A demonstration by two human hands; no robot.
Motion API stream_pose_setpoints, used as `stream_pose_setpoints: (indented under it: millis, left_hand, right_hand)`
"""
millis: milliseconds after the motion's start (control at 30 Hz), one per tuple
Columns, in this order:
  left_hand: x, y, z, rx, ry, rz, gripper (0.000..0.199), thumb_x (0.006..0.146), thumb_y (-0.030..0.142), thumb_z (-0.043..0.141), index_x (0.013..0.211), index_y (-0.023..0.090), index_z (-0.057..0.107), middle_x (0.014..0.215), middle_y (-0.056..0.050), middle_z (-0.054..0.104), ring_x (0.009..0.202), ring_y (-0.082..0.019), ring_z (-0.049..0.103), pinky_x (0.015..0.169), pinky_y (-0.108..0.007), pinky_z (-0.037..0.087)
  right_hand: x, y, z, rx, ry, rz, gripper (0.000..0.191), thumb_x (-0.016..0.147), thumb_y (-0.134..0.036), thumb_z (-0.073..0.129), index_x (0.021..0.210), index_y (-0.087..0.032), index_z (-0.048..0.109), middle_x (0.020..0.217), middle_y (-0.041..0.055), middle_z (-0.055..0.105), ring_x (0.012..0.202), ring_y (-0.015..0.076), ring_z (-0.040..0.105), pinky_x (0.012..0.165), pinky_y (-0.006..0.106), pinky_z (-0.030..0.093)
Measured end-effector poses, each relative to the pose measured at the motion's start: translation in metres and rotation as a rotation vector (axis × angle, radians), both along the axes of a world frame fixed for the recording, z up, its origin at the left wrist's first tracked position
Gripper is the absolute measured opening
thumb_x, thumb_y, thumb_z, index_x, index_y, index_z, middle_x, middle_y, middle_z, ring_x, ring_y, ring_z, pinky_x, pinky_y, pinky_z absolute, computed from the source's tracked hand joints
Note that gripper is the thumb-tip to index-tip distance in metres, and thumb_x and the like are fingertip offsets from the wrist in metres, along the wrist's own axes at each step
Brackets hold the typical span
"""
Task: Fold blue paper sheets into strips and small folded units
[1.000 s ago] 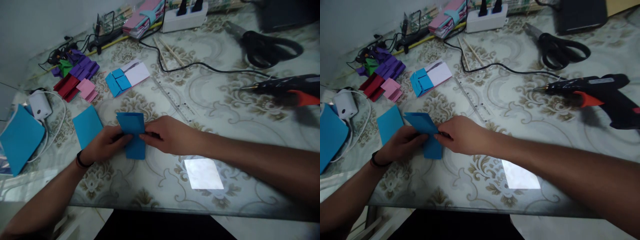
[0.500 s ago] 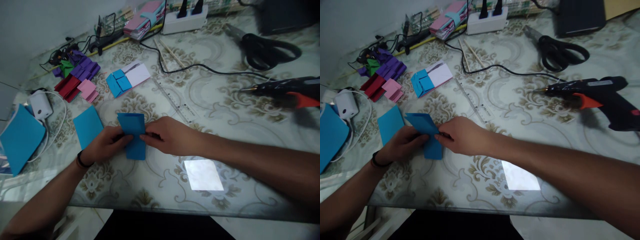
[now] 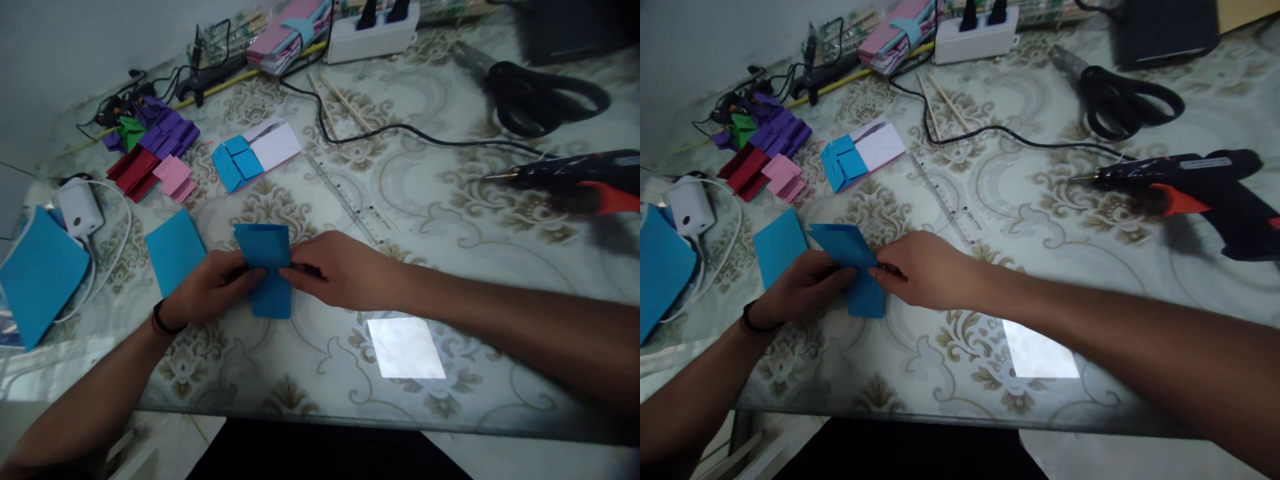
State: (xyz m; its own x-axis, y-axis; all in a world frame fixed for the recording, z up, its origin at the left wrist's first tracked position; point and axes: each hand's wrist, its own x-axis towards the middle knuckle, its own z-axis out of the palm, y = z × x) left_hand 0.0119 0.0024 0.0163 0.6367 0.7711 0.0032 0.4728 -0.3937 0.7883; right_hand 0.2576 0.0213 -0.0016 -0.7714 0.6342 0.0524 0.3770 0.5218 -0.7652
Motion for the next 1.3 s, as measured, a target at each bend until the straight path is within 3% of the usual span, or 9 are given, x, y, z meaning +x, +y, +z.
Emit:
stream_pose_setpoints:
  millis: [233,500,933,1133,1300]
  left_hand:
    - [0.0005,-0.0006,0.0012,-0.019,-0.012,0.004,0.031,0.104,0.027,0.059,0.075,0.016,0.060,0.059,0.006,0.045,0.051,-0.007,0.034,0.047,-0.020,0.031]
    - [0.0005,-0.0008,0.0011,-0.037,-0.008,0.009,0.028,0.104,0.029,0.059,0.081,0.014,0.066,0.064,0.003,0.057,0.055,-0.007,0.044,0.049,-0.019,0.034]
    - [0.0003,-0.0007,0.0006,-0.034,0.002,0.007,0.024,0.105,0.029,0.058,0.092,0.014,0.072,0.066,0.003,0.060,0.055,-0.008,0.046,0.051,-0.018,0.038]
    - [-0.0009,-0.0005,0.0000,-0.038,0.012,0.014,0.028,0.105,0.032,0.058,0.086,0.014,0.069,0.062,0.004,0.056,0.054,-0.008,0.044,0.048,-0.018,0.035]
    - [-0.0025,-0.0006,-0.0011,-0.045,0.029,0.010,0.028,0.105,0.032,0.057,0.088,0.014,0.069,0.067,0.002,0.061,0.058,-0.009,0.050,0.053,-0.018,0.041]
  right_hand:
    - [0.0007,-0.0004,-0.0003,0.001,-0.012,0.001,0.036,0.102,-0.034,0.048,0.071,-0.017,0.051,0.066,0.0005,0.058,0.059,0.0096,0.046,0.061,0.028,0.023]
    - [0.0013,-0.0004,-0.0010,0.011,-0.005,0.000,0.035,0.102,-0.033,0.049,0.071,-0.016,0.051,0.065,0.0004,0.057,0.059,0.0096,0.046,0.061,0.027,0.023]
    - [0.0007,-0.0004,-0.0016,0.021,-0.009,-0.008,0.036,0.102,-0.032,0.050,0.069,-0.017,0.050,0.064,-0.0003,0.055,0.059,0.0092,0.044,0.061,0.028,0.023]
    - [0.0004,-0.0010,-0.0021,0.021,-0.007,-0.012,0.037,0.102,-0.032,0.051,0.069,-0.016,0.051,0.064,-0.0005,0.055,0.059,0.0092,0.044,0.061,0.028,0.023]
    - [0.0002,-0.0012,-0.0020,0.009,-0.025,-0.017,0.036,0.102,-0.032,0.052,0.069,-0.016,0.050,0.064,-0.0004,0.055,0.058,0.0089,0.044,0.061,0.028,0.023]
